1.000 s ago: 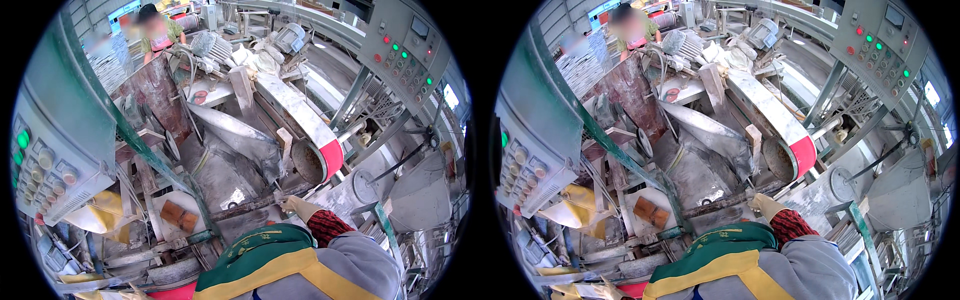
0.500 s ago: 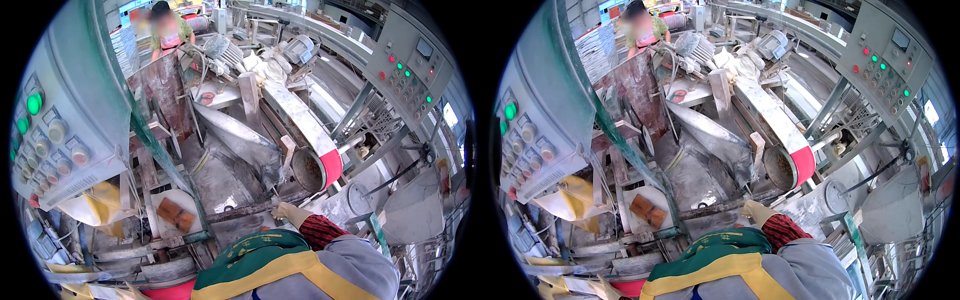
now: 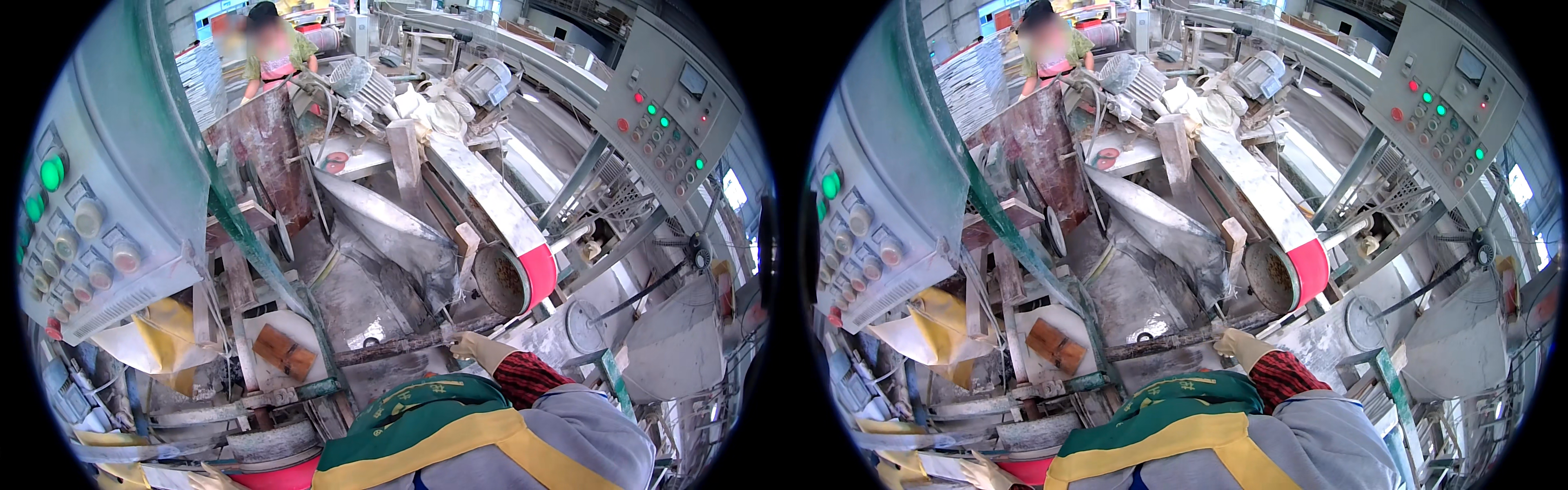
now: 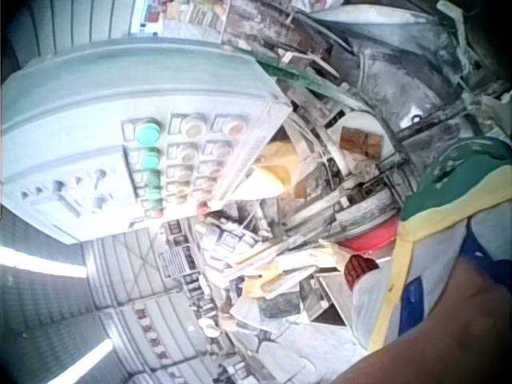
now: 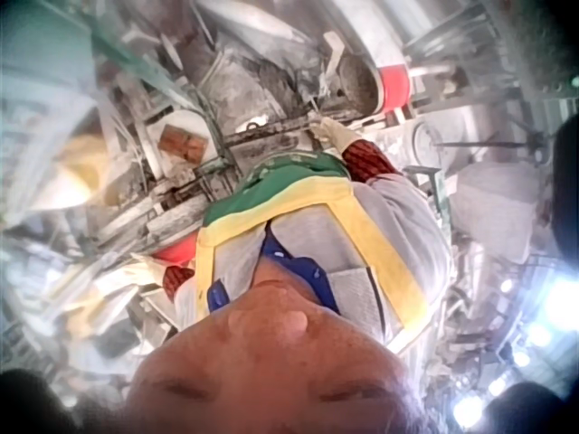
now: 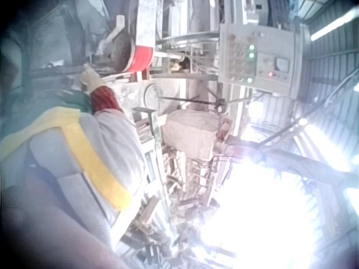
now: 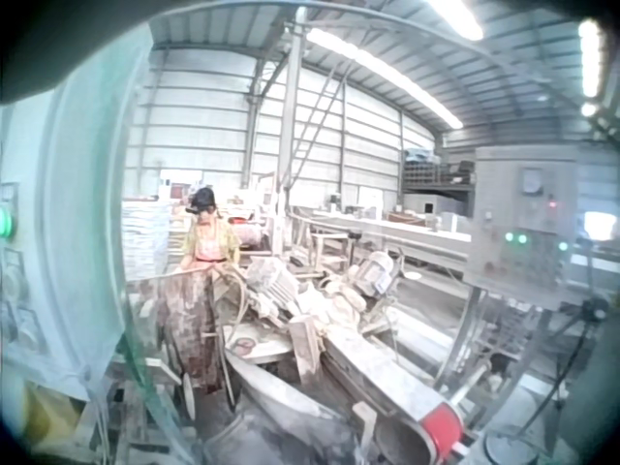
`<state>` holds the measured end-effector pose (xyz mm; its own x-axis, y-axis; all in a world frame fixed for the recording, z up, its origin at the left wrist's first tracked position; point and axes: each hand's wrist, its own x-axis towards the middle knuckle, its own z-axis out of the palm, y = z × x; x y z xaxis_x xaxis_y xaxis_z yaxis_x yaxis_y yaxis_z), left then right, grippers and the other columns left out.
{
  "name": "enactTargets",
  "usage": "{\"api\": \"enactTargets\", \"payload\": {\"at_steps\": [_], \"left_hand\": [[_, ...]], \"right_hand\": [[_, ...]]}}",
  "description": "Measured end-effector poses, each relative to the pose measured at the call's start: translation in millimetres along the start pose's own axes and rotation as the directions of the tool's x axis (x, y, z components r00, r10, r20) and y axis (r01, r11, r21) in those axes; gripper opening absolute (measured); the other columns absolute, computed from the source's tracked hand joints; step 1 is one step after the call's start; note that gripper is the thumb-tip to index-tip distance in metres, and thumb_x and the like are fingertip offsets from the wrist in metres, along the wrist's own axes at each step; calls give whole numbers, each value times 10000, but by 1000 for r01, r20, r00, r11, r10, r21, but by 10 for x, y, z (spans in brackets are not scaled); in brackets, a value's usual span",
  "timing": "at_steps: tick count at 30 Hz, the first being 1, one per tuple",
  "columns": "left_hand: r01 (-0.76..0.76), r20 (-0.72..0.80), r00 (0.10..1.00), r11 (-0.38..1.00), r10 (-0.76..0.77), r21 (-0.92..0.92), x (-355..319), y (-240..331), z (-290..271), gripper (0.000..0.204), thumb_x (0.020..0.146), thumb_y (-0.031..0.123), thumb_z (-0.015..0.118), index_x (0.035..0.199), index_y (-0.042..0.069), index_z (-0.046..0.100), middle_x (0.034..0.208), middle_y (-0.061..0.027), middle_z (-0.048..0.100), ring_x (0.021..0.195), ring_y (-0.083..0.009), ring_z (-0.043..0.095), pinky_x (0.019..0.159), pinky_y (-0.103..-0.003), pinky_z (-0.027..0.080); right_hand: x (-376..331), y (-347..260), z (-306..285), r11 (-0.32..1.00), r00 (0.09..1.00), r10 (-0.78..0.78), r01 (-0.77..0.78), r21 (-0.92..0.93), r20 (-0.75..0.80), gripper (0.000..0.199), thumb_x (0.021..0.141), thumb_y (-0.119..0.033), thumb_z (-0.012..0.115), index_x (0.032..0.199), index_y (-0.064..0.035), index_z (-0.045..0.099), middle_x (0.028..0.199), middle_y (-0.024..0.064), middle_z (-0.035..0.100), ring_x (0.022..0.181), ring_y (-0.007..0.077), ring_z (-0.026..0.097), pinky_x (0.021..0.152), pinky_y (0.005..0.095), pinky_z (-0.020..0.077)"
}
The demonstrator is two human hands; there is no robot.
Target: The person operates a machine in a factory setting, feeding white rectangular blocks onto a conveyor belt. They wear gloves and a green apron while handling the materials and adjusting the equipment.
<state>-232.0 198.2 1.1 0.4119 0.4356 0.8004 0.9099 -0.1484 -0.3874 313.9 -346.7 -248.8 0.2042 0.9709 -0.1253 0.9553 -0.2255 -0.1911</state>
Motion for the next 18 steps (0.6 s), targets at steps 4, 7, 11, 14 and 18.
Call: {"api": "enactTargets", "payload": {"at_steps": [4, 7, 11, 14, 18], "left_hand": [[-21, -12, 1000, 999, 22, 31, -55, -11, 8, 483, 842, 322, 681, 1070, -97, 607, 1045, -213, 596, 989, -410, 577, 846, -516, 496], [10, 9, 1000, 1000, -10, -7, -95, 27, 26, 477, 844, 313, 679, 1076, -97, 604, 1065, -222, 594, 1015, -421, 568, 882, -525, 486], [38, 32, 999, 999, -38, -1, -221, -8, 106, 466, 841, 302, 682, 1074, -94, 604, 1083, -228, 595, 1025, -433, 563, 894, -530, 482], [19, 21, 1000, 1000, -19, -18, -231, -14, 133, 466, 836, 304, 688, 1069, -90, 605, 1088, -229, 596, 1017, -440, 565, 886, -533, 486], [35, -10, 999, 999, -36, -35, -211, 44, 138, 474, 830, 310, 693, 1075, -86, 600, 1092, -224, 598, 1014, -445, 567, 882, -539, 486]], "right_hand": [[-12, -80, -15, 686, 864, 431, -501, 528, 259, 499, 814, -192, 504, 1309, -123, 497, 822, 81, 687, 715, 168, 664, 624, 291, 527], [0, -108, -164, 675, 787, 440, -608, 419, 432, 524, 811, -202, 512, 1328, -126, 474, 832, 90, 690, 716, 171, 665, 630, 297, 529], [203, -267, -478, 683, 712, 461, -666, 301, 530, 295, 897, -232, 479, 1164, -164, 585, 1082, 21, 647, 962, 174, 637, 806, 336, 515], [256, -243, -448, 726, 716, 443, -639, 252, 540, 282, 907, -246, 469, 1155, -178, 585, 1076, 27, 653, 943, 178, 643, 801, 341, 515], [276, -83, -167, 542, 708, 486, -704, 458, 512, 486, 856, -247, 465, 1328, -138, 443, 874, 74, 704, 696, 148, 663, 608, 289, 527]]}}
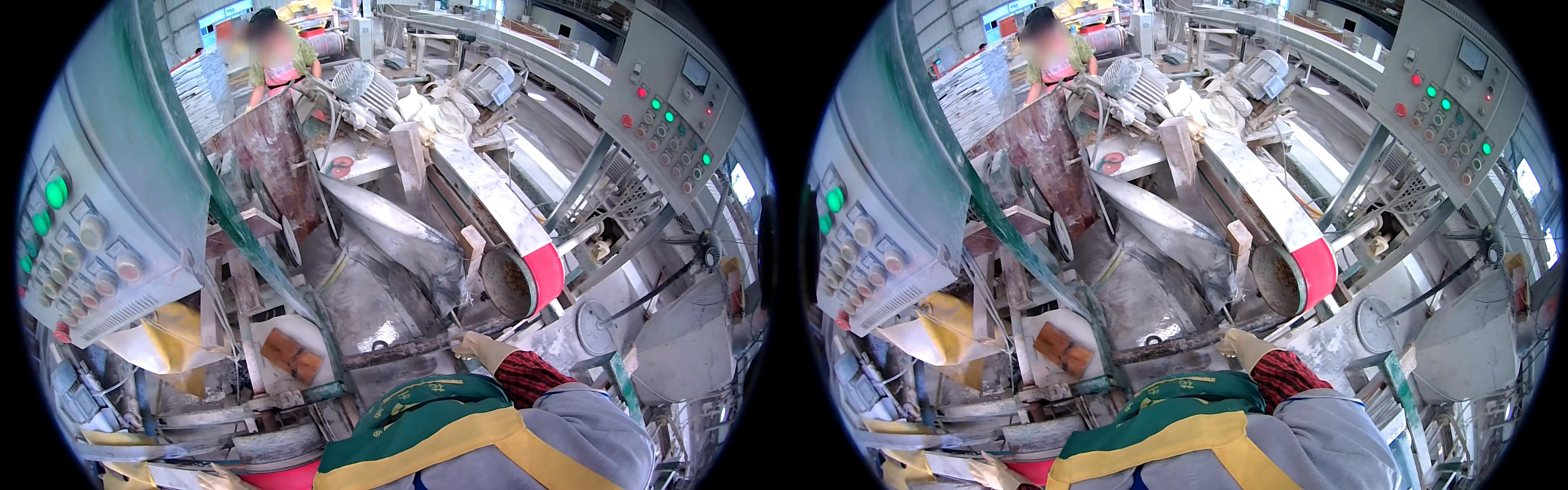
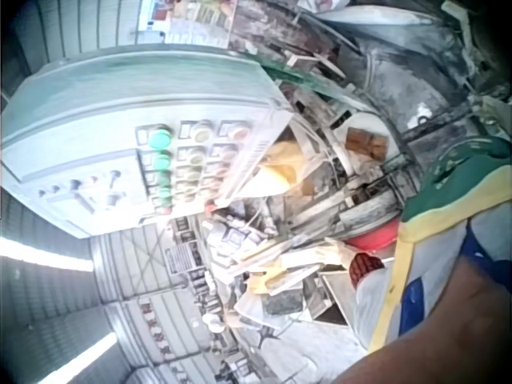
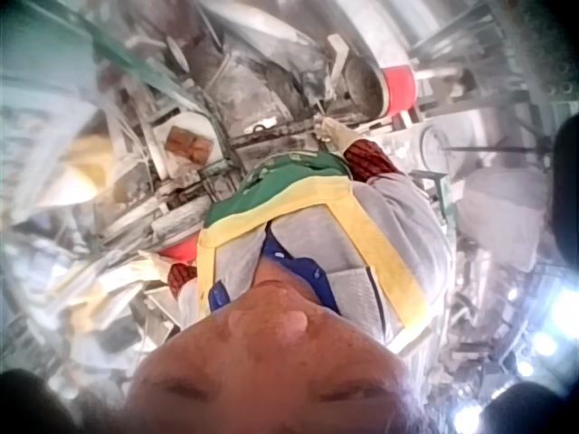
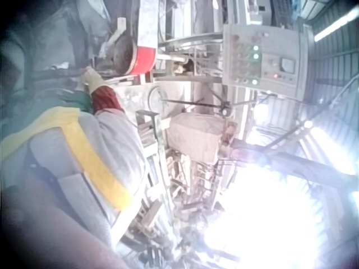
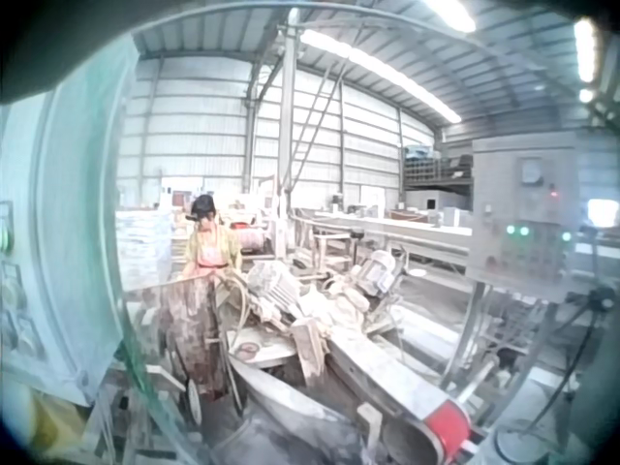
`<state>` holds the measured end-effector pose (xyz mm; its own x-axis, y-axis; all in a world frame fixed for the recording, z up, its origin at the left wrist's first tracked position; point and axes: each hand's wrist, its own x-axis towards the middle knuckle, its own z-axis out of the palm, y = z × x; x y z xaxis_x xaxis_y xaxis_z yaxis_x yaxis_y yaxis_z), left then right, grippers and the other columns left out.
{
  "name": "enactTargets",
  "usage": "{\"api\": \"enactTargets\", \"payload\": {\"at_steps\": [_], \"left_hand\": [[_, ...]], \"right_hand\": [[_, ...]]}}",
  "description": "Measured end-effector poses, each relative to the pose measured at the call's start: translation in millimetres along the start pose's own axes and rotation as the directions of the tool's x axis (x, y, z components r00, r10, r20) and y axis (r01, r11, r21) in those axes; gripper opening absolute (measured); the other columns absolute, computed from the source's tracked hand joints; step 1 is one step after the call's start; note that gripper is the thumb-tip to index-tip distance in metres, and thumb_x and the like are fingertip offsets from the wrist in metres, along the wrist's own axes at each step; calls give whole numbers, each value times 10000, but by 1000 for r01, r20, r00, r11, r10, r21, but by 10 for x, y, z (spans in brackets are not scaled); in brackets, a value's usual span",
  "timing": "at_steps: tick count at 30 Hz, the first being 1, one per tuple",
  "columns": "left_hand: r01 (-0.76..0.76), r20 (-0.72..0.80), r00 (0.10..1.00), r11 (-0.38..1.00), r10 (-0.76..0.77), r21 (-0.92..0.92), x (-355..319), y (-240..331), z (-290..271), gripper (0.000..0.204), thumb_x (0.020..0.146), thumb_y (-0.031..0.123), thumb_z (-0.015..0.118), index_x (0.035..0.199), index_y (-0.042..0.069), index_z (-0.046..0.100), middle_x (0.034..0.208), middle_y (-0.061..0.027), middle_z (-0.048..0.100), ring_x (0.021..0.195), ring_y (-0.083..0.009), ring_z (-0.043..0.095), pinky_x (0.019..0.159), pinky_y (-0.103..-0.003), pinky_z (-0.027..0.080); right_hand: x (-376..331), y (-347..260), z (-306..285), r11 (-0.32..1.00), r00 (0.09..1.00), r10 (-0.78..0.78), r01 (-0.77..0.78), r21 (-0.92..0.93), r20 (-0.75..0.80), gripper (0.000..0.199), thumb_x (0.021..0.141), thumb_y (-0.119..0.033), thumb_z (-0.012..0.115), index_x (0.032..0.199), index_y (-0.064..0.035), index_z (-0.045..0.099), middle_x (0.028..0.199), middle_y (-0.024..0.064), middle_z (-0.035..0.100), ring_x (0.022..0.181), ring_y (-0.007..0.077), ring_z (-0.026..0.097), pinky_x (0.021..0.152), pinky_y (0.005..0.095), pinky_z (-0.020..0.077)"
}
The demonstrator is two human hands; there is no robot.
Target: The person operates a machine in a factory setting, feeding white rectangular blocks onto a conveyor belt. They wear gloves and a green apron while handling the materials and adjusting the equipment.
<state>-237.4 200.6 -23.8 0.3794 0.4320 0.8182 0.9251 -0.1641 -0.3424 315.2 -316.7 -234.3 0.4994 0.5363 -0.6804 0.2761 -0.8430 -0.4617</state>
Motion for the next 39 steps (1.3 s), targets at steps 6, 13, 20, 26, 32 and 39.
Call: {"api": "enactTargets", "payload": {"at_steps": [6, 13, 20, 26, 32, 39], "left_hand": [[-30, 4, 1000, 999, 29, 28, 86, 98, -229, 507, 815, 327, 704, 1084, -88, 595, 1105, -228, 591, 1035, -447, 560, 891, -538, 482], [-105, 21, 994, 991, 104, 83, 19, 119, -168, 460, 833, 293, 663, 1087, -85, 597, 1143, -253, 565, 1088, -456, 527, 929, -563, 441], [-94, 63, 994, 996, 94, -4, 17, 221, -420, 452, 825, 276, 659, 1101, -76, 594, 1152, -258, 559, 1085, -464, 524, 928, -568, 436], [-70, 196, 971, 946, 137, -317, -31, 763, -1021, 448, 818, 261, 655, 1113, -70, 591, 1159, -263, 554, 1084, -470, 522, 927, -573, 432], [33, 320, 904, 702, 282, -711, -572, 673, -1047, 745, 759, 153, 716, 1401, 79, 345, 1357, -223, 410, 1240, -351, 407, 1052, -451, 319], [351, 353, 737, 120, 577, -929, 1001, 2975, -2508, 670, 674, -113, 608, 1307, 6, 423, 1364, -197, 416, 1289, -319, 382, 1096, -381, 247]], "right_hand": [[-74, -239, -76, 980, 978, 196, -194, -34, 78, 331, 906, -326, 394, 1068, -183, 645, 996, 59, 686, 974, 217, 646, 832, 396, 499], [-29, -94, 52, 935, 995, -44, 73, -348, 90, 265, 923, -212, 444, 1118, -179, 620, 1103, 74, 648, 1043, 228, 617, 858, 385, 505], [-493, -652, -201, 942, 994, -67, 90, -324, 83, 249, 888, -178, 496, 1106, -146, 611, 1204, 94, 591, 1049, 251, 611, 874, 370, 508], [-283, -401, 6, 635, 926, -354, 341, -693, 130, 457, 811, -330, 531, 1251, -207, 545, 1155, 124, 627, 1001, 289, 627, 911, 367, 471], [-539, -975, -245, 970, 966, -237, 241, 24, -102, 495, 843, -230, 536, 1319, -105, 487, 1041, 129, 669, 915, 240, 665, 861, 341, 501], [-921, -1885, -694, 332, 862, -507, 207, 920, -11, 561, 903, -238, 572, 1406, -99, 366, 1008, 111, 651, 785, 166, 611, 732, 274, 522]]}}
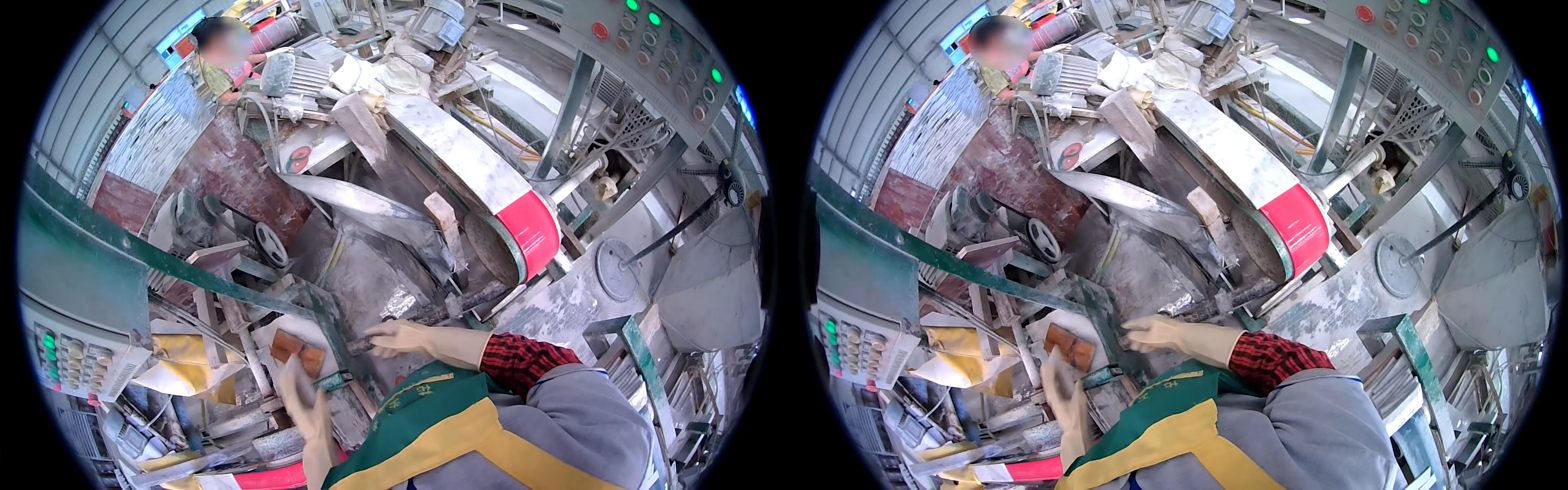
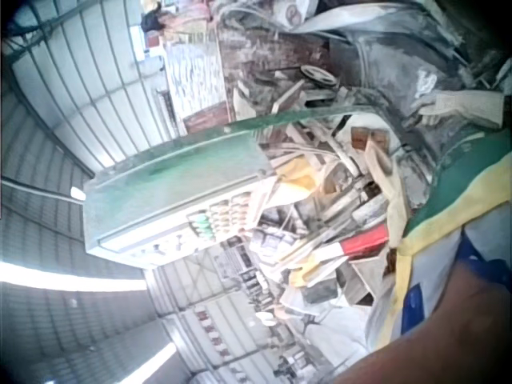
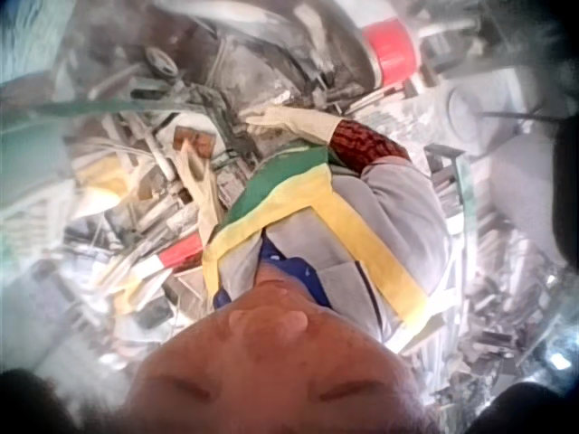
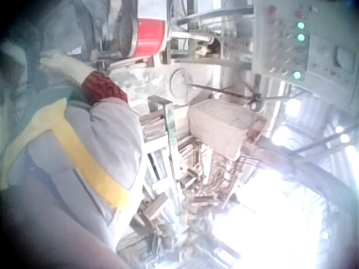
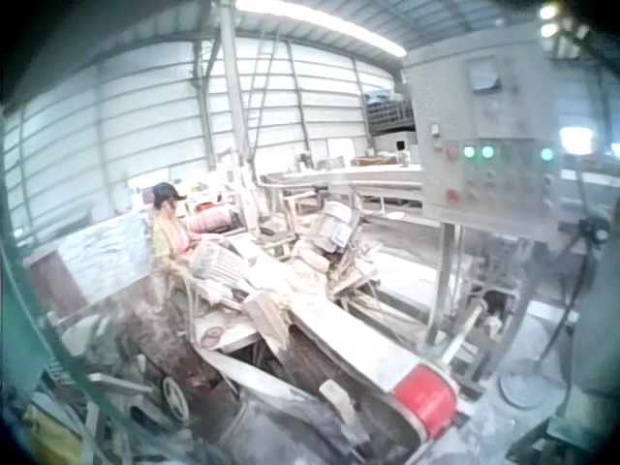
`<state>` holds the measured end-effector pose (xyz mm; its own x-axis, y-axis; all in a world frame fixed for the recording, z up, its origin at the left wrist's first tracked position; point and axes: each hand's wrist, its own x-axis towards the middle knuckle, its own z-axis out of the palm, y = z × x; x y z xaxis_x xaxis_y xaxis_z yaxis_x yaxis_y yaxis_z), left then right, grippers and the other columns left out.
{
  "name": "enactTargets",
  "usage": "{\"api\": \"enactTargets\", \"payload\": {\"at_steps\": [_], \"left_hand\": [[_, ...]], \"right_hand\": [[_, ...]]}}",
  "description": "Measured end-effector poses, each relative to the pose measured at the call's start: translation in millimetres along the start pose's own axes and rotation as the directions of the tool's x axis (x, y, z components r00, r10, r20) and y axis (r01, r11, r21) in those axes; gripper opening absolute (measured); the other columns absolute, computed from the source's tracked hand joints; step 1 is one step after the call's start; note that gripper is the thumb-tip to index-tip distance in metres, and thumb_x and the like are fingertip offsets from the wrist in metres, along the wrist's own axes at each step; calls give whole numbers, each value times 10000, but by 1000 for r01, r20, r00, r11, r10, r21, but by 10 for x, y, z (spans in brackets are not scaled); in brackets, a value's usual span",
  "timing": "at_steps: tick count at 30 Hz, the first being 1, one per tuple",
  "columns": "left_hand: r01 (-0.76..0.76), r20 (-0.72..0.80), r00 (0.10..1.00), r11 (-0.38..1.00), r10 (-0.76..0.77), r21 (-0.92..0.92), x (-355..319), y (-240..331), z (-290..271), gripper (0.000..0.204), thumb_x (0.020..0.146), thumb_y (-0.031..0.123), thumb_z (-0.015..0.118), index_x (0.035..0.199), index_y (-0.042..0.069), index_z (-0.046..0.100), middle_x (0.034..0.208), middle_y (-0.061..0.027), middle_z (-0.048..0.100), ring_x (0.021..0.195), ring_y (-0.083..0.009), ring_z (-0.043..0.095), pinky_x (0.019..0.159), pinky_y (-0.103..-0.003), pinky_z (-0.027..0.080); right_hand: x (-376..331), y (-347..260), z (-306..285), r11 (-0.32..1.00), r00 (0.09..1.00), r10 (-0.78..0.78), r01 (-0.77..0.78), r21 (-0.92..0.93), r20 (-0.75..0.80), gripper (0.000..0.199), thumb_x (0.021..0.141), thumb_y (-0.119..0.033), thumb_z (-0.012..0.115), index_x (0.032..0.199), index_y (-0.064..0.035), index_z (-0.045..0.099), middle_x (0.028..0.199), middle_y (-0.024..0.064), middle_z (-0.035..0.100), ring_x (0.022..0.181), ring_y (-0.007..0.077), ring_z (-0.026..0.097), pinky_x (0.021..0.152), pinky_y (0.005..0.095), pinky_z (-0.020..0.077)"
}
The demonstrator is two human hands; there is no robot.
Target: The person operates a machine in a factory setting, feeding white rectangular blocks onto a conveyor belt. They wear gloves and a green apron while handling the materials and adjusting the equipment.
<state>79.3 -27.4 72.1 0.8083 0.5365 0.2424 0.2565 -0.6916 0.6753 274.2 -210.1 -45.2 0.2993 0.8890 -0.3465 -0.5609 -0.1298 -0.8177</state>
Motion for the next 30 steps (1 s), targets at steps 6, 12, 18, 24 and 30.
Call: {"api": "enactTargets", "payload": {"at_steps": [6, 12, 18, 24, 30], "left_hand": [[-538, 242, 802, 836, 547, -106, 750, 1340, 1024, 596, 695, 89, 701, 1245, -12, 495, 1306, -276, 450, 1225, -437, 428, 1016, -413, 374], [-573, 413, 651, 769, 637, -282, 787, 1717, 1176, 597, 716, 114, 733, 1255, 4, 500, 1321, -263, 450, 1235, -412, 436, 1029, -402, 364], [-215, 462, 854, 971, 240, -107, 596, 712, 1076, 591, 754, 112, 718, 1290, 23, 486, 1366, -205, 444, 1280, -339, 415, 1070, -359, 324], [201, 450, 886, 967, -112, -156, 271, -337, 812, 586, 791, 91, 684, 1327, 40, 453, 1377, -165, 439, 1303, -278, 392, 1089, -337, 287], [597, 412, 776, 766, -477, -238, -20, -359, 569, 542, 846, 79, 645, 1347, 64, 441, 1320, -123, 491, 1159, -200, 492, 969, -297, 394]], "right_hand": [[-581, -802, 331, 882, 777, -404, 472, 22, -483, 665, 877, -32, 546, 1456, -95, 226, 1164, 136, 588, 1049, 181, 561, 877, 312, 479], [-1312, -889, -849, 820, 261, -400, 530, -216, -879, 643, 801, 33, 554, 1407, -71, 366, 873, 18, 618, 638, 75, 531, 520, 213, 441], [-1645, -855, -1904, 887, -42, -164, 431, -166, -986, 842, 730, 76, 605, 1467, -88, 233, 898, 80, 601, 644, 140, 544, 539, 278, 461], [-1477, -669, -2550, 834, -132, -270, 462, -300, -954, 807, 722, 1, 631, 1441, -89, 275, 949, 97, 616, 699, 188, 584, 589, 296, 481], [-1489, -962, -2311, 965, -5, -194, 180, -192, -981, 669, 809, -194, 612, 1397, -67, 320, 856, 145, 601, 676, 239, 602, 588, 334, 510]]}}
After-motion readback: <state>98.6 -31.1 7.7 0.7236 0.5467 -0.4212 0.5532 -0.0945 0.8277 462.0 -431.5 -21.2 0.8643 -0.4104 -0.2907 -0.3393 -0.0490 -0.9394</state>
